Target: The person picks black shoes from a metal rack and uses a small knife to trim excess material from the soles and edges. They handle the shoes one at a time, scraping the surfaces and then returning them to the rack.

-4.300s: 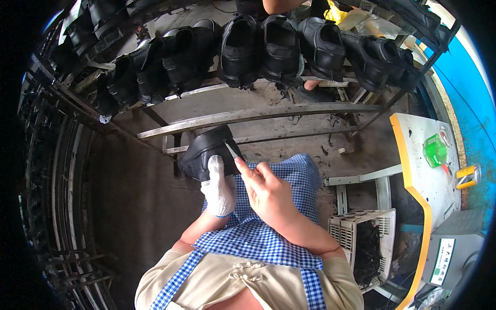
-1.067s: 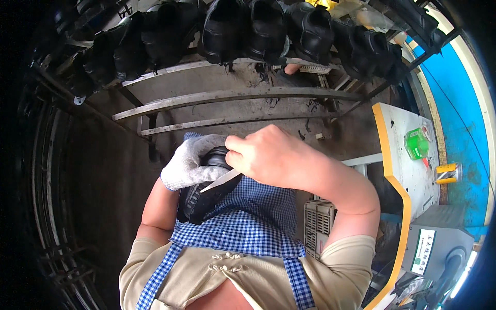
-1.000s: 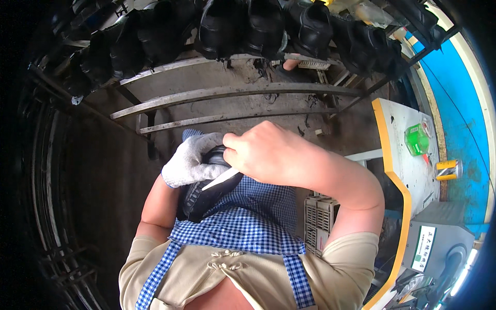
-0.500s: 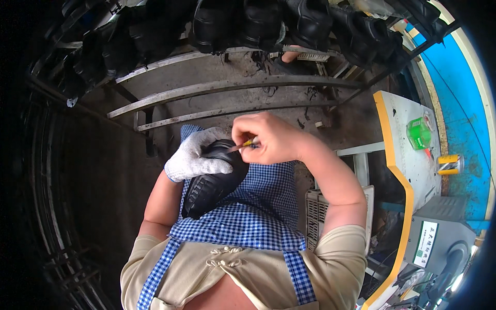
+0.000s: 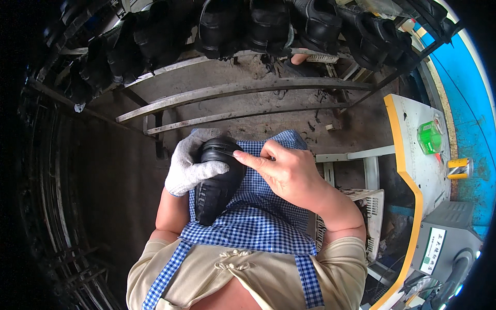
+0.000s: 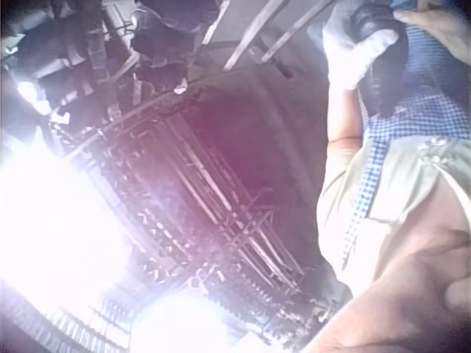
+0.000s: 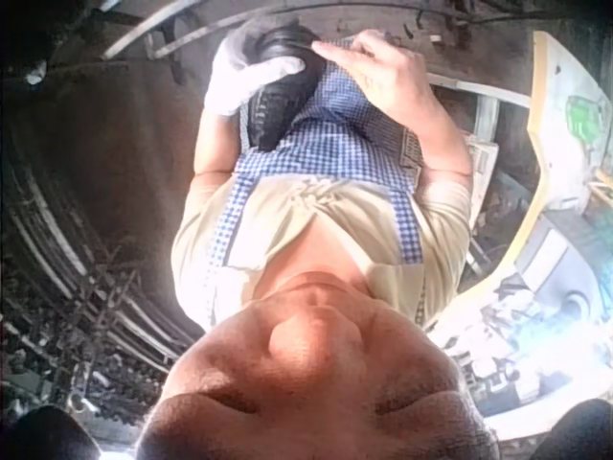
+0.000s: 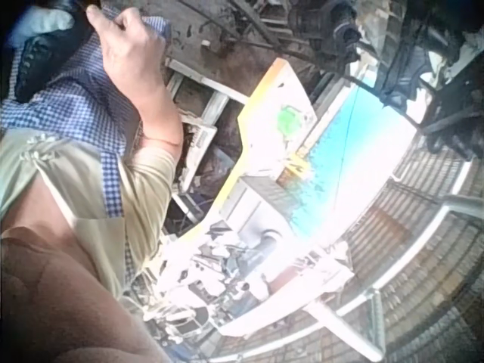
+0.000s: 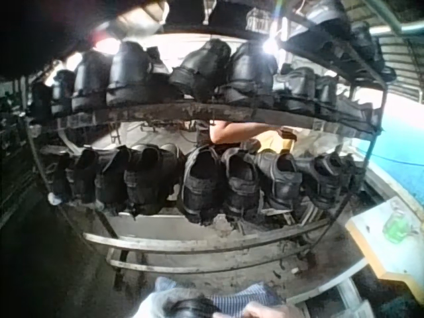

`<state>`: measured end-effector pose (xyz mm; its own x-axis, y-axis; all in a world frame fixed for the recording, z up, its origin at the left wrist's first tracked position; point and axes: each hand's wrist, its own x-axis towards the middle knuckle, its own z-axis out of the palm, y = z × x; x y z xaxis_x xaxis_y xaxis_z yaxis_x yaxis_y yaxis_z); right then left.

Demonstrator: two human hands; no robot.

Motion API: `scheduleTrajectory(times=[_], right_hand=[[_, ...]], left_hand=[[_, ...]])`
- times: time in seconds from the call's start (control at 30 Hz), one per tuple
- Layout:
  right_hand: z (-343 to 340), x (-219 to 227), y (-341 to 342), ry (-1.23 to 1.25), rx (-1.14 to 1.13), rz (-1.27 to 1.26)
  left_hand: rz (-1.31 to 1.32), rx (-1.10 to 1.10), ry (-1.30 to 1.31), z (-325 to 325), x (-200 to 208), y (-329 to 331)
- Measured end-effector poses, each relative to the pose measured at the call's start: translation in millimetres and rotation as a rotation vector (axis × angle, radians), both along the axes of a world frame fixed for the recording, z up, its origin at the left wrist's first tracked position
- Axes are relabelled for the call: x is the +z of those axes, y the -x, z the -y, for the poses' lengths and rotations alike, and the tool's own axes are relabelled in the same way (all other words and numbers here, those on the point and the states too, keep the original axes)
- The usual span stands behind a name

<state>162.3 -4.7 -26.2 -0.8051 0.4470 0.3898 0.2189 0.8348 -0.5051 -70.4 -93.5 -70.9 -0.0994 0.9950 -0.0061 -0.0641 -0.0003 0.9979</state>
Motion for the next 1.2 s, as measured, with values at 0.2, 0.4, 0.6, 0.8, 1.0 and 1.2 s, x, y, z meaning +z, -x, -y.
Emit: scheduleTrajectory(times=[0.2, 0.4, 0.6, 0.8, 1.0, 1.2], right_hand=[[1, -2, 2, -0.011, -0.014, -0.027], [1, -4, 7, -0.029, -0.003, -0.053], [2, -1, 9, 0.067, 0.053, -0.075], [9, -5, 11, 0.064, -0.007, -0.077], [8, -11, 10, 0.054, 0.008, -0.081], [7, -11, 3, -0.001, -0.019, -0.058]], left_hand=[[0.047, 0.009, 0.007, 3, 3, 1], [0.003, 0.031, 0.008, 8, 6, 0], [0.009, 0.011, 0.011, 10, 6, 0], [-0.014, 0.031, -0.002, 13, 7, -3], [-0.056, 0.025, 0.011, 13, 0, -4], [-0.024, 0.021, 0.027, 15, 4, -2]])
